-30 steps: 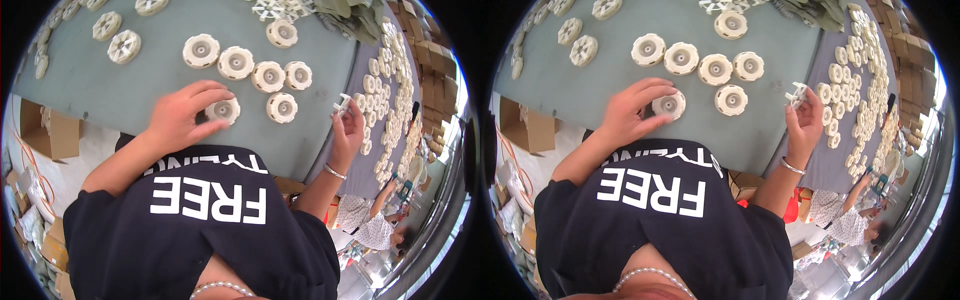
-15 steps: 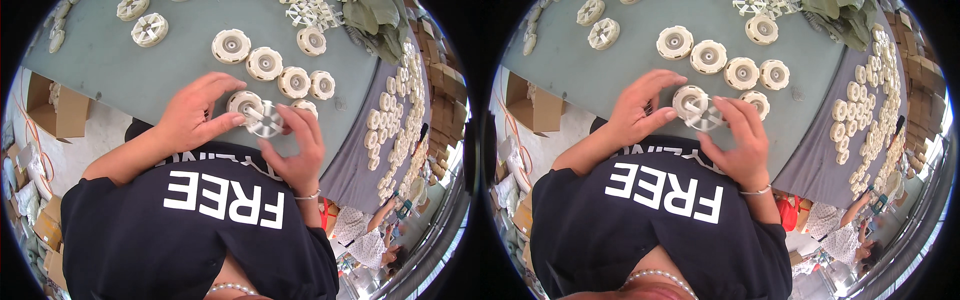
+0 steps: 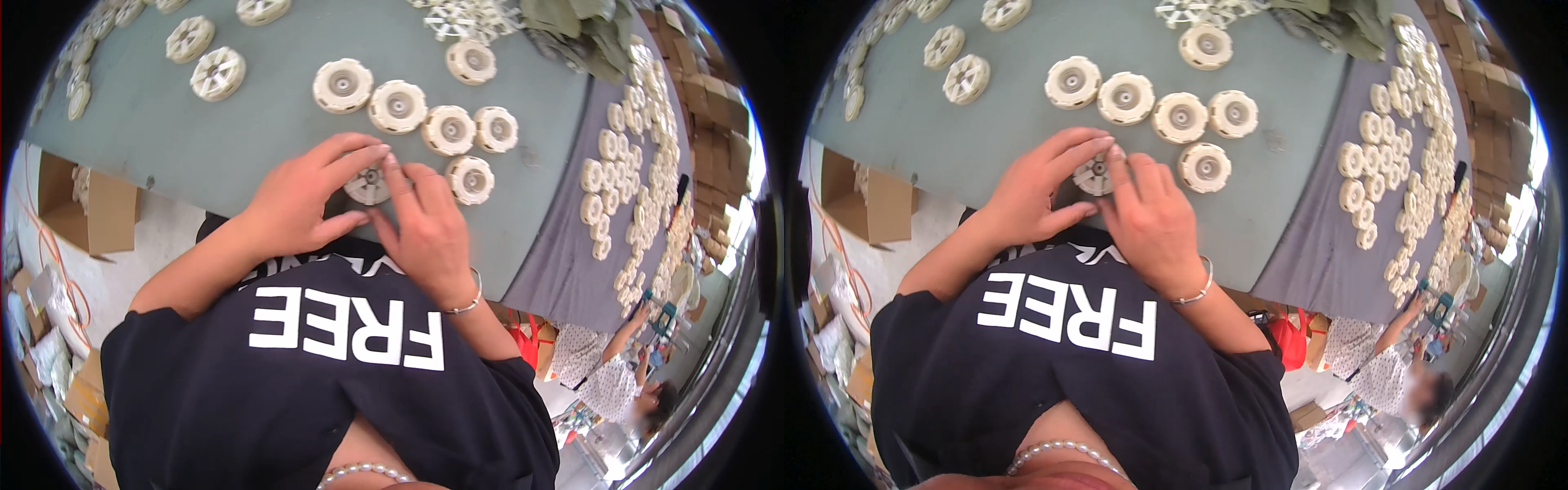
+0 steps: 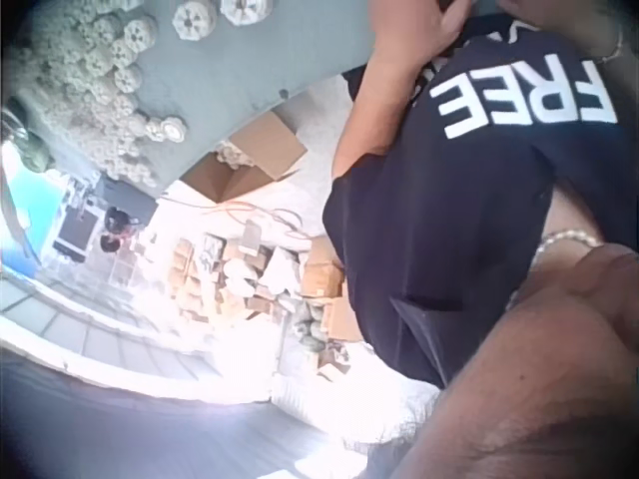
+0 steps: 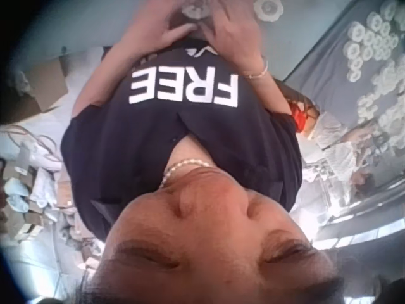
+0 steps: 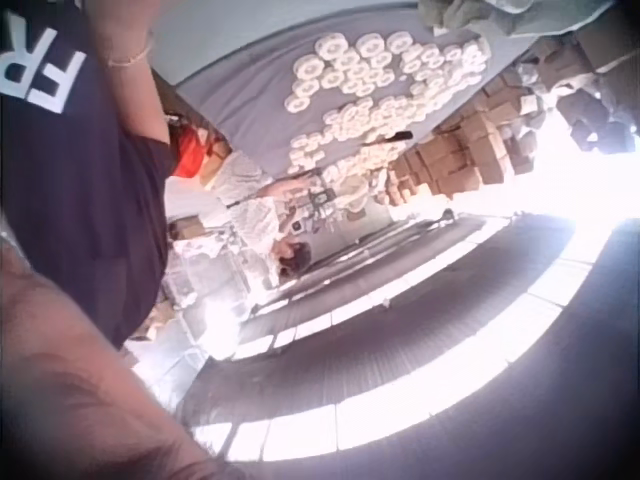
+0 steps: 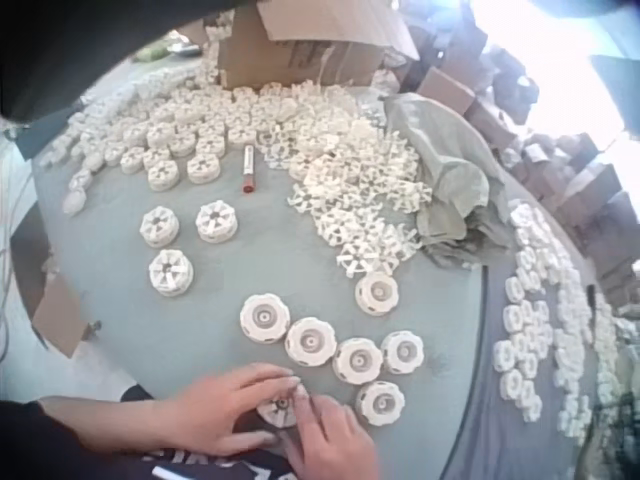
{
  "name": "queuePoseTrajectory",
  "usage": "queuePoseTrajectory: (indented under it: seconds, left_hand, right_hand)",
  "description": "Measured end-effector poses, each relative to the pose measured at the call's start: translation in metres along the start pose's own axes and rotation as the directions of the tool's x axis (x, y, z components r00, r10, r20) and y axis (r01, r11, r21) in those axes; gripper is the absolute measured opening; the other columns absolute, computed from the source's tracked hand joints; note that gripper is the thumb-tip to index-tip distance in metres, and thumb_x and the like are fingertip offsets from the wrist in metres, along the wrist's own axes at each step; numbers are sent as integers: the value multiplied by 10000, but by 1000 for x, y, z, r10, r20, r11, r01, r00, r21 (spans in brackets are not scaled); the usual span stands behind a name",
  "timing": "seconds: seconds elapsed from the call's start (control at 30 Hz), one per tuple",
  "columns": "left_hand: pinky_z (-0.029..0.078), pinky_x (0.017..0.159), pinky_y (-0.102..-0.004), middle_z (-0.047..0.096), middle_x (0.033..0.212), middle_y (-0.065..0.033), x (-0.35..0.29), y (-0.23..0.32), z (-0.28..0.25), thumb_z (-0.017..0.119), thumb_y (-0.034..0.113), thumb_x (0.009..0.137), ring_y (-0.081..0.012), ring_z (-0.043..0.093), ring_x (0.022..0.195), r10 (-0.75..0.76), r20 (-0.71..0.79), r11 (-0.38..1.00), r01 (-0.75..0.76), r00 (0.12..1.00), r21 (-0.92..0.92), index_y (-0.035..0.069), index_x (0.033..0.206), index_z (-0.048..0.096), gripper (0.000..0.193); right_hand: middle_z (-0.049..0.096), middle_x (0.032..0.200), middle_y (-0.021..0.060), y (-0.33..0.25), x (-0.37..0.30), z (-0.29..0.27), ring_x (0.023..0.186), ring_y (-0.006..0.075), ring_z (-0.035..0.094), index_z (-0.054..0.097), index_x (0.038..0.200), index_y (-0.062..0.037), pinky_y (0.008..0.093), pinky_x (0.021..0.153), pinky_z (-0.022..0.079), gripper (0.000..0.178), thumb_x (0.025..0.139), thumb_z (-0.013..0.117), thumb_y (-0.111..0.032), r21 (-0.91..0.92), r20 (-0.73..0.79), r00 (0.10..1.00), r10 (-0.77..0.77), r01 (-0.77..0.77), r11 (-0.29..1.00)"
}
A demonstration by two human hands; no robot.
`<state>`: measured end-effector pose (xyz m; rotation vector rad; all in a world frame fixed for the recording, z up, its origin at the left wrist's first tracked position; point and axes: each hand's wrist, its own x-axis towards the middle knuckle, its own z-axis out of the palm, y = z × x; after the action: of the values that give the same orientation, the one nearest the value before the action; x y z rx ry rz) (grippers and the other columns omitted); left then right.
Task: The person assembles small white plastic components by hand at a workbench. They insert metal springs into circular housings and then snap on cross-shaped plastic pieces, repeating the process for multiple units.
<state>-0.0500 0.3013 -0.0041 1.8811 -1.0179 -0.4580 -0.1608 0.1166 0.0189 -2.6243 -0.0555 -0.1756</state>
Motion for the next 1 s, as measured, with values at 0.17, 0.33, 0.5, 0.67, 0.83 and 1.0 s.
queuePoseTrajectory:
  seconds: [0.17,0.33,0.5,0.67,0.83,1.0]
  left_hand:
    - [514,1031,-359,608,1418,-142,-17,-20,-29,846,89,828,-262,635,1197,-78,-64,991,84,995,105,48,1458,601,677]
    - [421,669,-232,671,1352,-107,-15,-37,-64,817,92,892,-69,441,663,8,-639,923,240,769,300,4,1416,620,567]
    - [421,566,-267,689,1293,-87,7,-9,-26,814,98,882,-81,449,596,24,-348,984,39,937,172,92,1330,689,465]
    - [537,614,-319,683,1281,-46,32,11,16,812,109,865,-164,655,728,138,-8,985,-137,990,105,124,1283,704,432]
    - [604,676,-356,613,1421,-28,68,33,48,825,173,844,-229,739,896,255,161,946,-280,954,161,153,1377,633,567]
    - [596,675,-351,552,1506,-27,76,30,71,831,203,840,-228,732,872,194,199,951,-234,961,202,152,1440,587,650]
  right_hand:
    - [648,1239,129,56,-14,-31,996,277,660,699,1319,-65,392,862,560,455,878,796,-116,31,-303,950,-81,95,995]
    - [702,1091,94,129,-21,-65,809,206,645,747,1193,-54,357,747,550,323,899,804,-174,50,-378,807,454,-472,880]
    - [710,1058,87,167,-18,-84,792,195,644,758,1156,-50,344,758,553,300,922,796,-235,249,-401,748,530,-468,848]
    - [737,1139,171,234,-35,-132,1070,405,680,652,1267,-28,498,943,529,315,974,700,-134,-214,-592,698,403,-618,756]
    - [731,1190,185,180,-54,-93,1092,392,683,659,1242,-32,472,999,549,323,925,719,-51,-305,-434,866,248,-400,864]
    - [754,1185,136,119,-64,-62,1006,223,732,645,1217,-29,355,914,585,288,946,742,-18,266,-414,825,385,-295,918]
